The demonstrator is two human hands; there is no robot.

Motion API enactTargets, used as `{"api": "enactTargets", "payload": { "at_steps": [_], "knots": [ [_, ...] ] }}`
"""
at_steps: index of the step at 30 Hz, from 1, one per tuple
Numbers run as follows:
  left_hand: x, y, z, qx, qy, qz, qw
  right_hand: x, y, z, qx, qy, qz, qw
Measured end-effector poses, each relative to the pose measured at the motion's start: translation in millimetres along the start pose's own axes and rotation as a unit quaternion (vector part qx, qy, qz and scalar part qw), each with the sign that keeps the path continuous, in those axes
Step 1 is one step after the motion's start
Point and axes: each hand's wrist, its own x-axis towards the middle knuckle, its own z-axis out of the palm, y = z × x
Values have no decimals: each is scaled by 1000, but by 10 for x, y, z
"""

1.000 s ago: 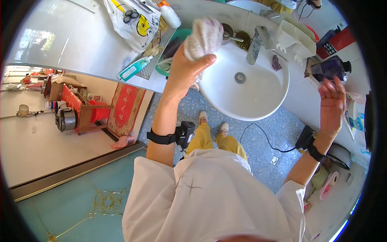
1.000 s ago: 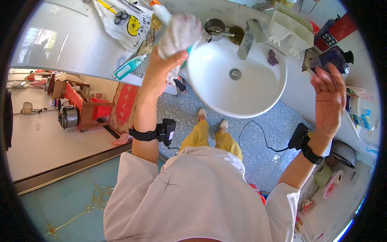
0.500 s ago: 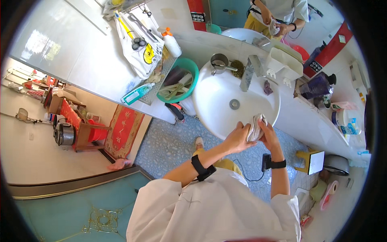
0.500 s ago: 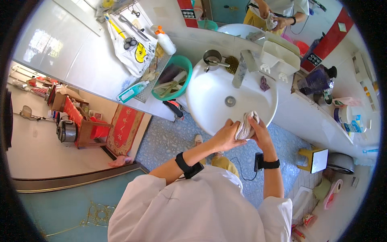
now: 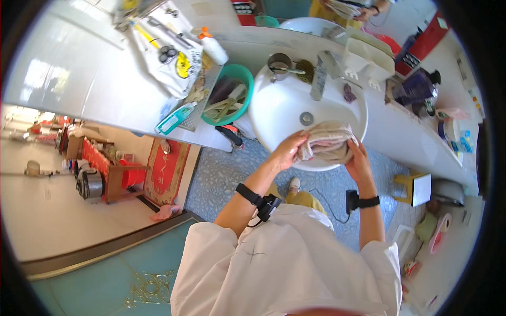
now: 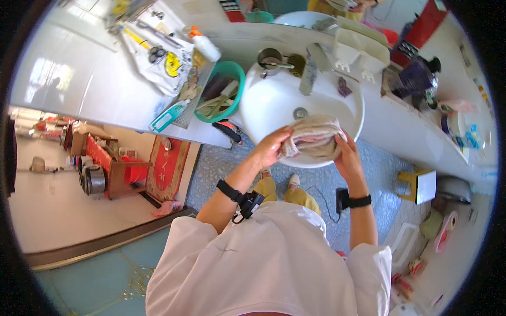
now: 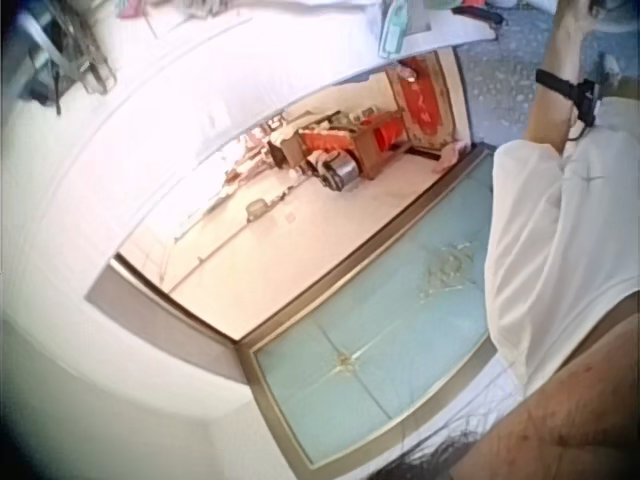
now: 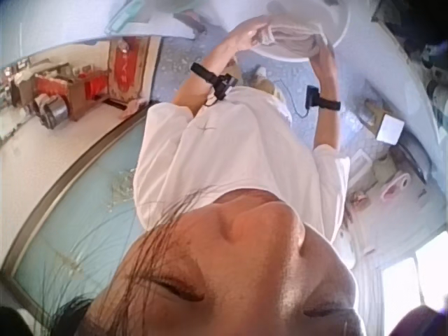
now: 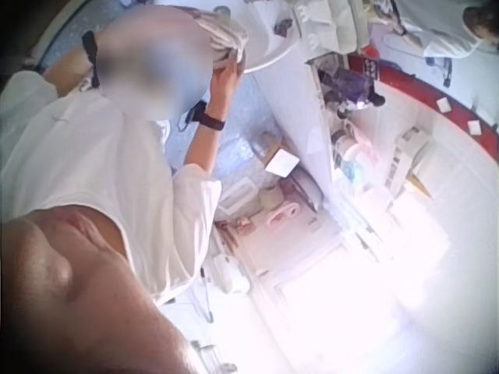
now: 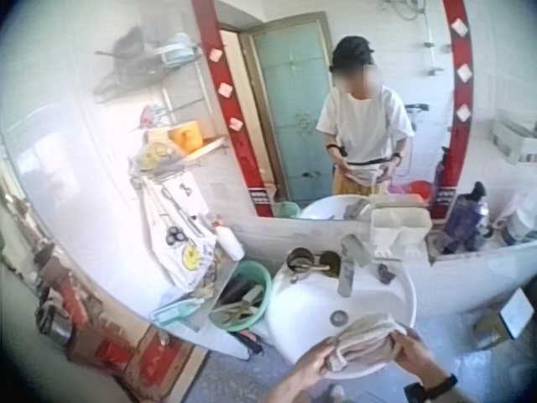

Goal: Washing a cloth in a bathroom sink.

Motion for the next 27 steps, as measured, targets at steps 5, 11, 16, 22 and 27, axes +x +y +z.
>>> {"api": "enactTargets", "payload": {
  "at_steps": [5,11,16,22,27],
  "knots": [
    [-21,-14,-28,-18,45,55,997,150,116,24,-97,19,-34,995],
    [-154,141,-128,-3,89,63,994,168,275,-3,-124,49,15,991],
    [-146,117,-280,-46,131,13,990,325,412,-126,-159,-23,114,980],
    [-160,255,-480,54,158,46,985,396,338,176,-310,-50,132,940],
    [-87,170,-643,27,6,45,999,653,879,779,-63,-107,107,986]
  ]
}}
